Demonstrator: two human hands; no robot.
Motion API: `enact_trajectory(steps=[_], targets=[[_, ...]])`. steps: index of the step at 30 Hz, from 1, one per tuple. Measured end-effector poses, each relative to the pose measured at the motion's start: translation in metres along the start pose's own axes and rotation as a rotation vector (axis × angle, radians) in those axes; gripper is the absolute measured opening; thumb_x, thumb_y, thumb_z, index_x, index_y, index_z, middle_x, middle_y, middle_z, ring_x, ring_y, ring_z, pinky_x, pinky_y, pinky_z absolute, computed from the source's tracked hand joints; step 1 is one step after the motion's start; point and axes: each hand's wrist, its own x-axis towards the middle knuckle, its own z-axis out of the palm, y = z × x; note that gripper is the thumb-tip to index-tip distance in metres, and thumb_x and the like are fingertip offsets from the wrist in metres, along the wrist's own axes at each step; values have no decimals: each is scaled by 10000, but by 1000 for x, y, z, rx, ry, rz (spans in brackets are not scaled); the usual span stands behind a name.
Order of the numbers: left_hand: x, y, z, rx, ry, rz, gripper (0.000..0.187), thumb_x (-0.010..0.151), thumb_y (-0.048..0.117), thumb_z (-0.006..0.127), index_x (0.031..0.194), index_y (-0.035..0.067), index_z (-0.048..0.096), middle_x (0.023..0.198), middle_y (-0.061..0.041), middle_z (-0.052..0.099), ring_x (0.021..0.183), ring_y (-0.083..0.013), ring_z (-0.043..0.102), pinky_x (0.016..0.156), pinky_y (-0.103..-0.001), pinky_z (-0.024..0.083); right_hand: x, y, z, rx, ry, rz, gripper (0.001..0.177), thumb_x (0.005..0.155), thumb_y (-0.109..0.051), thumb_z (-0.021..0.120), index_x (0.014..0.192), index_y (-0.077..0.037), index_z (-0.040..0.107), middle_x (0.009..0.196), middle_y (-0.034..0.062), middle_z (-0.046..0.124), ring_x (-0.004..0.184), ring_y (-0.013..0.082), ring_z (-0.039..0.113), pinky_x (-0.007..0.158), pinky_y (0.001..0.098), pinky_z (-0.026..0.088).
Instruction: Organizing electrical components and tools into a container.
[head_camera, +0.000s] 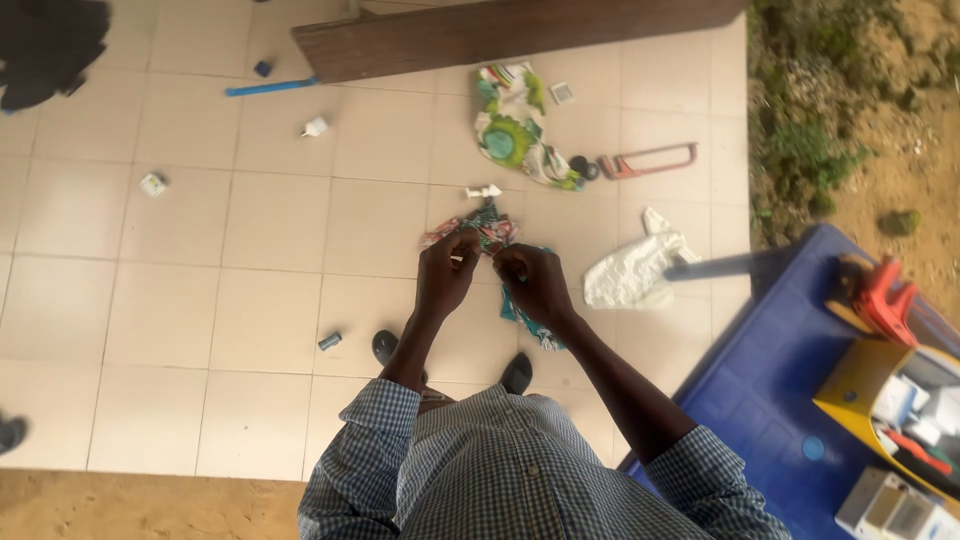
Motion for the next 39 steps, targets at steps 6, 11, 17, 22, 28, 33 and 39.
enact_trajectory(steps=[6,11,17,22,28,33,39], targets=[[1,-30,-85,18,93,-24,81,977,82,660,999,23,712,914,-67,770,854,-173,765,721,-303,620,40,-38,73,-58,-66,83,113,936,-50,710,1017,24,737,803,111,757,617,142,630,578,284,500],[20,-54,-159,-30,82,-43,99,986,91,627,996,25,699,923,-60,764,866,-168,773,708,-303,623,81,-50,144,86,-66,-90,93,936,-13,656,999,32,706,831,79,741,692,84,665,613,230,539],[41,-74,-246,49,135,-27,135,978,126,657,1056,32,712,935,-61,772,876,-174,766,701,-304,613,127,-98,222,91,-100,-108,86,940,-24,661,990,25,710,783,63,728,673,72,678,607,230,547],[47,-76,-307,53,155,-42,151,982,132,641,1076,39,714,925,-50,779,828,-174,761,711,-300,610,148,-139,263,46,-134,-59,92,957,-54,691,981,26,730,707,97,713,597,96,631,567,247,507],[50,-85,-352,44,249,-89,155,981,143,654,1070,31,713,894,-56,771,832,-173,772,715,-298,611,177,-154,298,132,-192,-142,106,962,-66,685,1000,27,722,803,91,752,705,86,701,641,231,572],[56,-95,-375,86,299,-139,156,976,138,661,1065,23,719,954,-74,782,856,-187,774,726,-311,610,206,-150,323,156,-275,-192,107,962,-59,667,1012,24,712,863,80,759,771,90,732,696,238,602],[94,-117,-403,111,362,-213,155,959,126,671,1059,23,729,920,-88,784,838,-195,771,739,-321,616,267,-160,348,118,-355,-102,106,962,-79,689,984,19,722,795,87,749,685,115,704,642,257,585]])
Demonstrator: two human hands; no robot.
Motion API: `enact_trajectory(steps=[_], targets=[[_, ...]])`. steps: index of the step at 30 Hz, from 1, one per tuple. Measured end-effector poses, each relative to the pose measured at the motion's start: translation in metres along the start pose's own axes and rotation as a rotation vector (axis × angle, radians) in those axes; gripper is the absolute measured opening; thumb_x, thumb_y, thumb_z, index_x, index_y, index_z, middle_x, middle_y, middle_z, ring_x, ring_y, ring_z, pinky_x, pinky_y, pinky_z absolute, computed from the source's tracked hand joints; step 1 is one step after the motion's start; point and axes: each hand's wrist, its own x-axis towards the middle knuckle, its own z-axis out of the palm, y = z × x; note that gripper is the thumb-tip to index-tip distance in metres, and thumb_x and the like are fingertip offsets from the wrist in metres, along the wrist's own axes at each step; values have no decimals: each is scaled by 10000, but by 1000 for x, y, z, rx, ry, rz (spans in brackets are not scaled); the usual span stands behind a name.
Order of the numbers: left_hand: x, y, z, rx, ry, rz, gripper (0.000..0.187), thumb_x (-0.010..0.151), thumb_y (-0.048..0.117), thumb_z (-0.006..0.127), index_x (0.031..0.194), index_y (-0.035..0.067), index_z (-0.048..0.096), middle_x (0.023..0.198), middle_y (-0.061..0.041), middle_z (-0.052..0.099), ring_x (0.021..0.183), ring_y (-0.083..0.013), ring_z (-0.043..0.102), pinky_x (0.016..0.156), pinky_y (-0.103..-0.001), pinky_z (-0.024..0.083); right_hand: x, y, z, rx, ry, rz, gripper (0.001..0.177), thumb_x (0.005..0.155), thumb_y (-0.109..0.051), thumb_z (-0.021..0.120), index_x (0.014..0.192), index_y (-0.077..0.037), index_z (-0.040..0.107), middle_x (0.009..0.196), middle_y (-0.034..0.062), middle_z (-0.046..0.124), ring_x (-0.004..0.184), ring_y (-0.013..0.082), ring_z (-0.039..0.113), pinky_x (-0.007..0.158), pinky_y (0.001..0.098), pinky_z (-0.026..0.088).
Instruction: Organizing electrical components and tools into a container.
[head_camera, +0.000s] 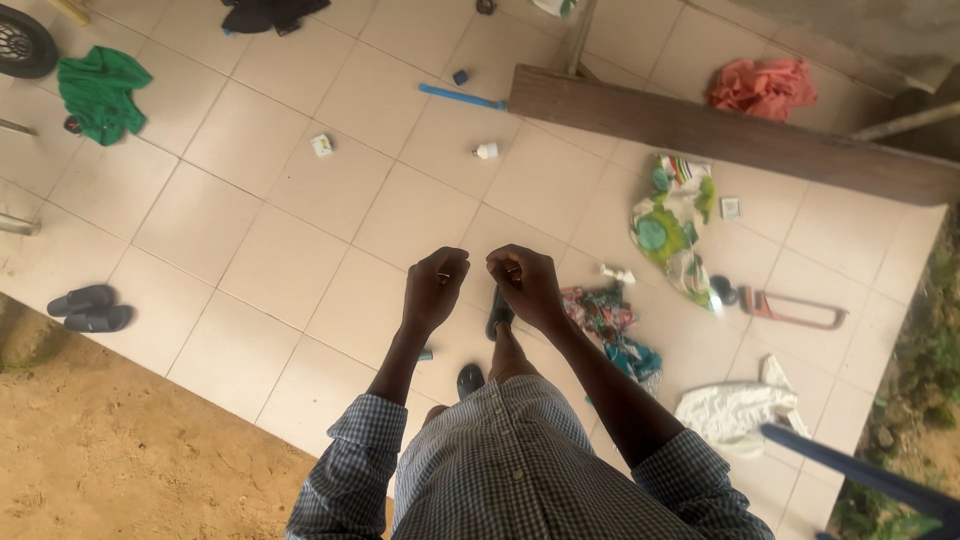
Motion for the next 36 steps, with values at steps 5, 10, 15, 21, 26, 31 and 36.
enact_trajectory(steps=[5,10,15,21,26,31,36], targets=[[72,7,10,-25,26,38,151,976,117,635,1059,21,718,914,-88,782,838,-186,774,740,-314,619,72,9,-17,52,-22,-56,94,966,-56,673,995,20,718,845,82,756,733,112,720,657,256,592],[141,31,26,-53,23,69,161,995,118,608,1066,19,713,910,-96,780,848,-186,776,736,-310,622,138,16,-44,10,-19,-107,105,943,-33,679,1027,23,710,877,79,763,766,104,744,670,246,605],[193,36,48,-42,7,81,167,988,118,620,1079,13,712,929,-98,786,862,-188,781,749,-314,629,183,22,-74,-12,-36,-64,77,962,-29,687,1006,28,713,831,92,759,697,120,711,627,255,576],[227,45,59,-64,-13,13,176,968,117,638,1090,12,707,917,-108,787,828,-211,786,733,-323,629,218,29,-92,-19,-69,-32,60,965,-26,682,978,30,701,830,91,753,687,122,698,605,260,564],[253,42,56,-29,14,27,171,966,113,649,1087,12,716,935,-118,784,872,-213,784,757,-316,629,246,33,-87,-21,-78,-73,65,955,-25,683,981,27,710,852,81,758,718,111,725,640,249,591],[280,33,38,-62,50,2,172,971,113,640,1084,7,715,912,-124,783,850,-219,782,749,-326,619,281,30,-67,13,-138,-57,91,963,-39,690,1016,32,710,842,85,754,717,116,707,630,257,576],[319,23,13,-108,70,-39,173,987,116,624,1084,2,709,935,-111,787,872,-211,786,771,-320,624,326,24,-44,11,-167,-51,103,968,-50,683,1019,34,714,847,86,761,746,108,728,662,248,598]])
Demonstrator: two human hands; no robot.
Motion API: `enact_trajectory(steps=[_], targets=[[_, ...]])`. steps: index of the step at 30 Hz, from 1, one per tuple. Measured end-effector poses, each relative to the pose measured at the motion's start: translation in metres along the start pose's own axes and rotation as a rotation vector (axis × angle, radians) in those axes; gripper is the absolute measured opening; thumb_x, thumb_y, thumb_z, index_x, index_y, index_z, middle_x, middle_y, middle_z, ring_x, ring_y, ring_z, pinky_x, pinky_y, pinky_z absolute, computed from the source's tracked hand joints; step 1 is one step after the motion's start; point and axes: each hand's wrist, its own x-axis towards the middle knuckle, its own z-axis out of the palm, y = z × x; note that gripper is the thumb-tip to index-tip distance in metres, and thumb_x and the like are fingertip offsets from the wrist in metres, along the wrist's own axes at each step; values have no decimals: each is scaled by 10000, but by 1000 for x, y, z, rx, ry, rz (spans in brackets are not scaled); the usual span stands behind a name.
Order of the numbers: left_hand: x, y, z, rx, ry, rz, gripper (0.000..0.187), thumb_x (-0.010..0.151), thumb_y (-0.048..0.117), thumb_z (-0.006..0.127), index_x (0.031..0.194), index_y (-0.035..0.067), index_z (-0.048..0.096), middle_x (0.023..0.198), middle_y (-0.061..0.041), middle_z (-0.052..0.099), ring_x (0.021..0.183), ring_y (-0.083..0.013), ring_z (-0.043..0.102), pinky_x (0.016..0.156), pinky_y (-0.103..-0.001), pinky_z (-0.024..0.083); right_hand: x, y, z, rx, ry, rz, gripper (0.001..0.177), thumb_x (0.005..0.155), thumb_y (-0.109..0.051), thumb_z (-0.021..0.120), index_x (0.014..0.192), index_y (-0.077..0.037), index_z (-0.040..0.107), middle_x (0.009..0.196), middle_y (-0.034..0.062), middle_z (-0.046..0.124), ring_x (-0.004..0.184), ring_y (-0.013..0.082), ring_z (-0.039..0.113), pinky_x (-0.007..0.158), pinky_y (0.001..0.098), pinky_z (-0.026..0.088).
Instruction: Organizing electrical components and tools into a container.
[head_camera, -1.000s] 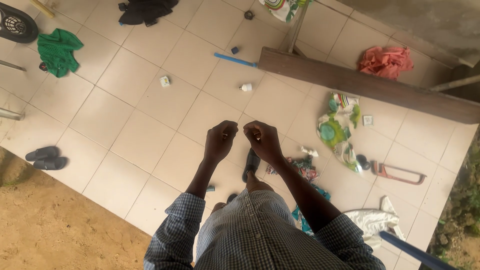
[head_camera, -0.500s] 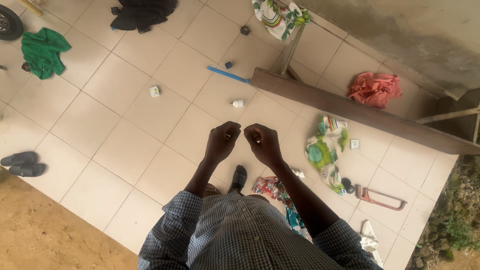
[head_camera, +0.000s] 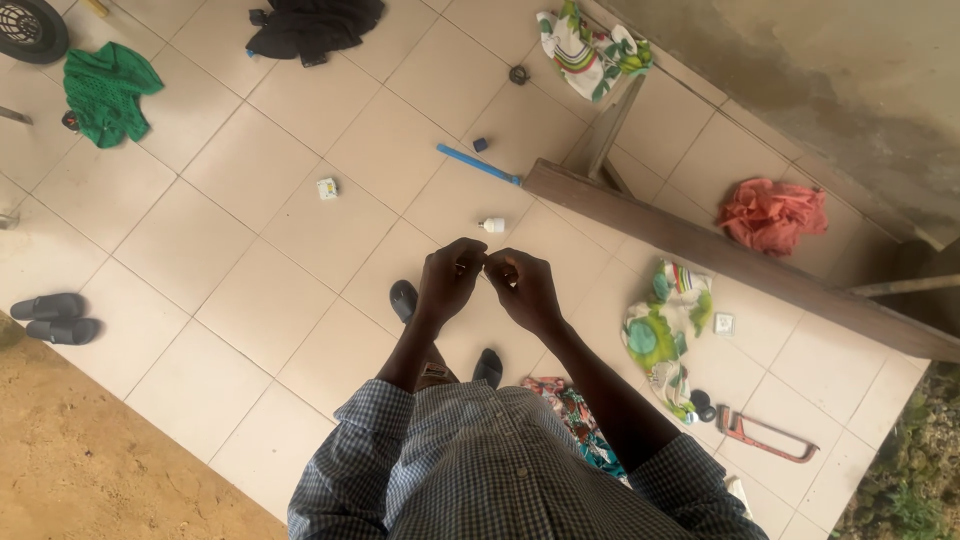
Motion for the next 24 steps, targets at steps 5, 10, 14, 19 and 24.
enact_trajectory(steps=[5,10,14,19,24], targets=[[57,-2,-39,-10,-2,38,177,975,102,617,1089,3,708,938,-100,789,883,-204,780,772,-315,621,63,-15,18,-36,21,-24,113,962,-57,691,1025,33,716,839,94,761,733,111,726,652,254,595],[114,-6,-93,10,31,42,170,972,97,631,1085,5,718,926,-97,786,861,-199,774,767,-316,610,136,-33,49,-51,11,-50,100,959,-46,688,1017,32,715,854,94,767,724,114,716,649,257,585],[151,-18,-141,12,53,67,168,964,84,623,1080,5,716,921,-92,791,852,-192,773,759,-311,611,187,-47,84,-51,7,-76,92,956,-42,687,1011,26,716,864,87,766,752,109,727,667,249,599],[185,-29,-195,55,90,60,162,967,86,629,1074,5,720,904,-96,782,819,-181,767,729,-303,608,239,-66,118,-51,-17,-65,81,958,-44,689,993,23,716,845,85,765,729,112,725,654,251,589],[207,-50,-223,-38,139,76,147,974,70,628,1080,3,703,900,-104,777,810,-167,759,734,-293,617,282,-69,139,-29,-67,-55,88,970,-47,666,1000,18,716,845,76,765,730,102,729,644,238,584]])
